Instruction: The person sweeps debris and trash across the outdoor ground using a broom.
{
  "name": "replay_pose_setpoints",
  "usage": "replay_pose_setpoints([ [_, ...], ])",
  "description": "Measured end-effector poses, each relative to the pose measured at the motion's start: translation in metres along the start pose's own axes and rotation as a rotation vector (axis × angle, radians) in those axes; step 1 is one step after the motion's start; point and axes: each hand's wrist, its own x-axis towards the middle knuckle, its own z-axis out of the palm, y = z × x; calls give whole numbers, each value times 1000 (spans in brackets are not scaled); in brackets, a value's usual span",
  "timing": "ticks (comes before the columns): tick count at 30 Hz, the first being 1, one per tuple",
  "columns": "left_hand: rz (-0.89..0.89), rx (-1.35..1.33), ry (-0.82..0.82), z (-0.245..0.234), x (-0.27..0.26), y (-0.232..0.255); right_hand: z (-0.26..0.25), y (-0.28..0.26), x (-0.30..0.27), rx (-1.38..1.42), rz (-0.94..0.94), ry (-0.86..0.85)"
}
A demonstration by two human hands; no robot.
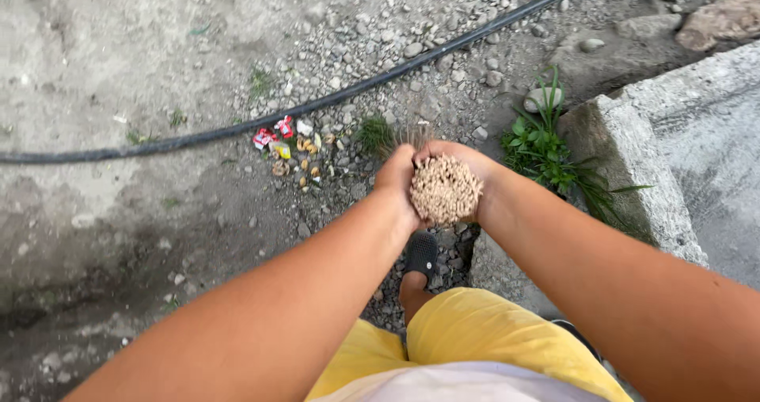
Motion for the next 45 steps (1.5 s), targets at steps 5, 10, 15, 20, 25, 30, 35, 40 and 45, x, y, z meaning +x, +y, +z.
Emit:
replay_pose_setpoints([
  [5,281,-59,105,-14,-4,-42,-1,8,-11,-209,13,33],
  [10,493,-55,187,-42,-53,-91,7,41,-38,-336,291,-16],
  [15,49,-336,250,-77,-76,-81,22,103,27,-394,490,-102],
  [20,-179,-213,242,-102,-45,-57,21,111,69,-384,621,-113],
  [25,33,-317,30,-85,-57,-70,15,92,28,-351,402,-98],
  [30,185,-415,-27,-82,-90,-83,26,94,-6,-455,450,-54],
  [35,48,-647,133,-116,-81,-93,28,145,46,-480,571,-79],
  [40,-53,-490,122,-157,-54,-86,32,170,89,-399,543,-103],
  [45,-80,-180,53,-156,-76,-92,53,168,23,-362,293,78],
])
